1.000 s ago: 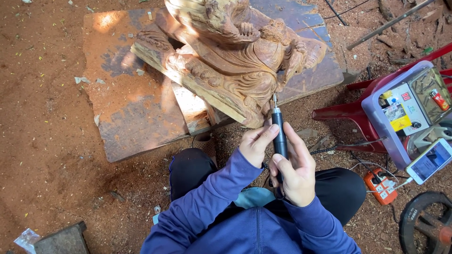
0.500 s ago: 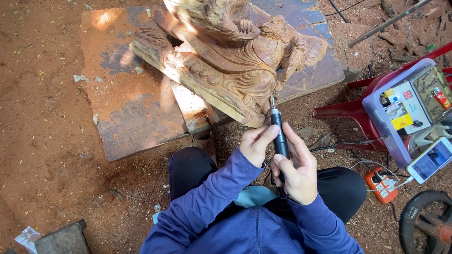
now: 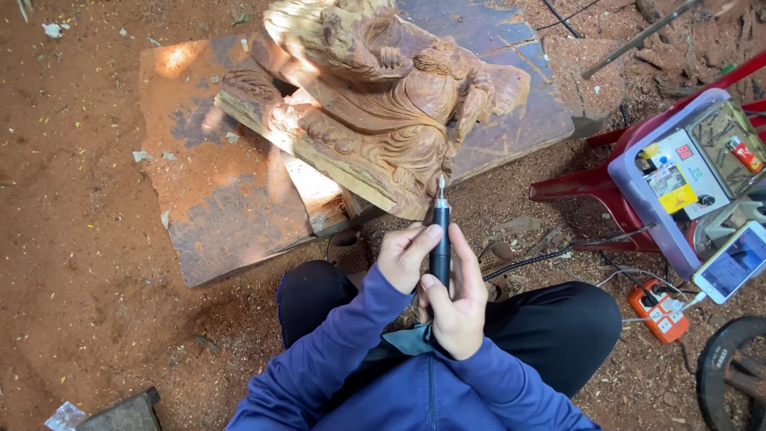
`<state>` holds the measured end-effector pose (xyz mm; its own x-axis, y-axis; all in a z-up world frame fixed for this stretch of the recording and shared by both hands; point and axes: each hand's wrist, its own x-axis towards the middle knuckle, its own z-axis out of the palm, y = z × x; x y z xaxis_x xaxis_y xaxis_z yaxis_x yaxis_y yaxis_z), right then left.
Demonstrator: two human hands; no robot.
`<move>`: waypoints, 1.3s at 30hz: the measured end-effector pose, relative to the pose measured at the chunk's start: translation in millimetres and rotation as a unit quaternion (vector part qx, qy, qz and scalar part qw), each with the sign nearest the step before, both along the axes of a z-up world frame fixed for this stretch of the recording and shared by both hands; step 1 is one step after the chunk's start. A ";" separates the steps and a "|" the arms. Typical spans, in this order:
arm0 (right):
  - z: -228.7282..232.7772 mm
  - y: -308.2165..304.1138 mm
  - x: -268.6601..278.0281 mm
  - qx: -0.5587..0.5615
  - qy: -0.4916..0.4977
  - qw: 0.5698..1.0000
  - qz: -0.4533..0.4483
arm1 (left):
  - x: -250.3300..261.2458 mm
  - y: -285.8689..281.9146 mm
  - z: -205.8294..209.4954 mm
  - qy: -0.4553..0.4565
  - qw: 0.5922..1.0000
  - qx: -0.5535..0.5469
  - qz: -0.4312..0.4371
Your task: Carving intricate details into a wooden sculpture using a handheld rotary tool.
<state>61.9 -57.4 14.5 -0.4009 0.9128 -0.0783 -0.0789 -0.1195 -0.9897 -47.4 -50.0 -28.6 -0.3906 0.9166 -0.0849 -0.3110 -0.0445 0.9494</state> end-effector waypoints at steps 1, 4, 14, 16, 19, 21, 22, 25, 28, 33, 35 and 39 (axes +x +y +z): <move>-0.7 1.3 -1.2 0.000 0.000 1.000 -0.001 | -1.9 -0.1 9.6 0.000 1.000 0.000 -0.001; 1.9 3.5 -6.6 -0.019 0.035 0.999 0.009 | -8.3 -1.3 37.1 -0.057 0.995 -0.084 -0.024; 14.3 3.2 -22.9 -0.004 0.074 0.997 -0.014 | -9.8 -6.5 58.2 -0.078 0.994 -0.079 0.020; 16.1 4.4 -26.3 0.034 0.103 0.994 -0.025 | -9.8 -10.4 73.0 -0.082 0.995 -0.033 0.046; 17.4 5.3 -27.4 0.039 0.098 0.994 -0.027 | -10.5 -10.1 79.2 -0.096 0.993 -0.055 0.046; 17.9 5.6 -28.0 0.047 0.094 0.994 -0.029 | -11.7 -9.4 82.7 -0.116 0.991 -0.048 0.042; 18.2 5.6 -28.3 0.047 0.093 0.994 -0.029 | -11.5 -8.8 78.3 -0.116 0.991 -0.048 0.041; 18.9 5.5 -29.0 0.054 0.088 0.994 -0.033 | -10.9 -7.1 64.3 -0.135 0.989 -0.051 0.043; 19.9 6.2 -29.6 0.062 0.084 0.994 -0.034 | -9.9 -4.5 44.7 -0.128 0.989 -0.058 0.046; 23.4 7.4 -33.4 0.075 0.081 0.993 -0.032 | -9.2 -0.6 33.1 -0.141 0.988 -0.066 0.022; 23.5 7.7 -32.8 0.075 0.082 0.993 -0.032 | -7.4 -1.5 40.2 -0.135 0.988 -0.067 0.032; 22.2 8.6 -30.9 0.078 0.088 0.993 -0.034 | -6.9 -2.3 46.0 -0.132 0.988 -0.071 0.036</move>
